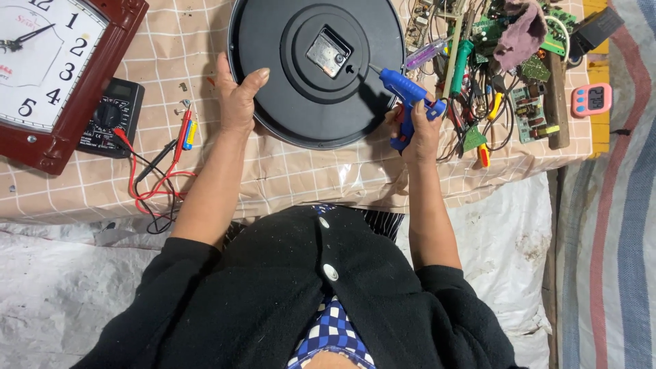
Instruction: The person is preparing clock components by applying hot glue to a mechanism and assembling it into a frame, then using a screwdriver.
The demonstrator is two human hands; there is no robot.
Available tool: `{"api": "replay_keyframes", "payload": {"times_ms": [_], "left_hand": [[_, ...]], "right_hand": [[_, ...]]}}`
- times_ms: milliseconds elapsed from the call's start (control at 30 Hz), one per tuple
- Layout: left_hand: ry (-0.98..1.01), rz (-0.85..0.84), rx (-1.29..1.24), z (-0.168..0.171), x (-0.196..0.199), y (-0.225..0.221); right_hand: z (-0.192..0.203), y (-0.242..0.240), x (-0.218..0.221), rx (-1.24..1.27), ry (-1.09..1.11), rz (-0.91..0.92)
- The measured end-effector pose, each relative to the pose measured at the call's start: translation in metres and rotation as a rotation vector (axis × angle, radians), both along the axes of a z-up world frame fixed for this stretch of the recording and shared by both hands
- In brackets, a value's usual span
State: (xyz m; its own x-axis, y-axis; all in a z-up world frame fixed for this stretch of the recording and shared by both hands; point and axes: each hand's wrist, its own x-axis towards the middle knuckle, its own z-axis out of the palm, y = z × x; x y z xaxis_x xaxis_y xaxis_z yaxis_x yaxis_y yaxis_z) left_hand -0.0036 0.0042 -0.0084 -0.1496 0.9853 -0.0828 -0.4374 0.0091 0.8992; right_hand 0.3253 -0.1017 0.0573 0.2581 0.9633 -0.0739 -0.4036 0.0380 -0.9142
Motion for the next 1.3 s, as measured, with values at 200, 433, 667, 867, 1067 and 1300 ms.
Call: {"api": "replay_keyframes", "payload": {"times_ms": [200, 433, 667, 867, 1067, 1300], "left_hand": [[0.01, 0.007, -0.034, -0.008, -0.001, 0.002], [0.028, 0.013, 0.007, -0.007, -0.001, 0.002], [0.028, 0.017, -0.026, -0.009, 0.0, 0.002], [0.007, 0.029, -0.028, -0.006, 0.0, 0.0], [0.009, 0.029, -0.041, -0.006, 0.0, 0.001], [-0.022, 0.025, -0.002, 0.0, 0.001, -0.002]], "right_hand": [[0.006, -0.004, -0.007, 0.013, -0.106, 0.008], [0.018, 0.004, -0.018, 0.051, -0.122, 0.107], [0.025, 0.013, -0.031, 0.141, -0.407, 0.08], [0.054, 0.008, -0.053, 0.148, -0.736, 0.081], [0.061, 0.009, -0.063, 0.113, -1.001, 0.056], [0.068, 0.018, -0.069, 0.066, -1.227, -0.007]]}}
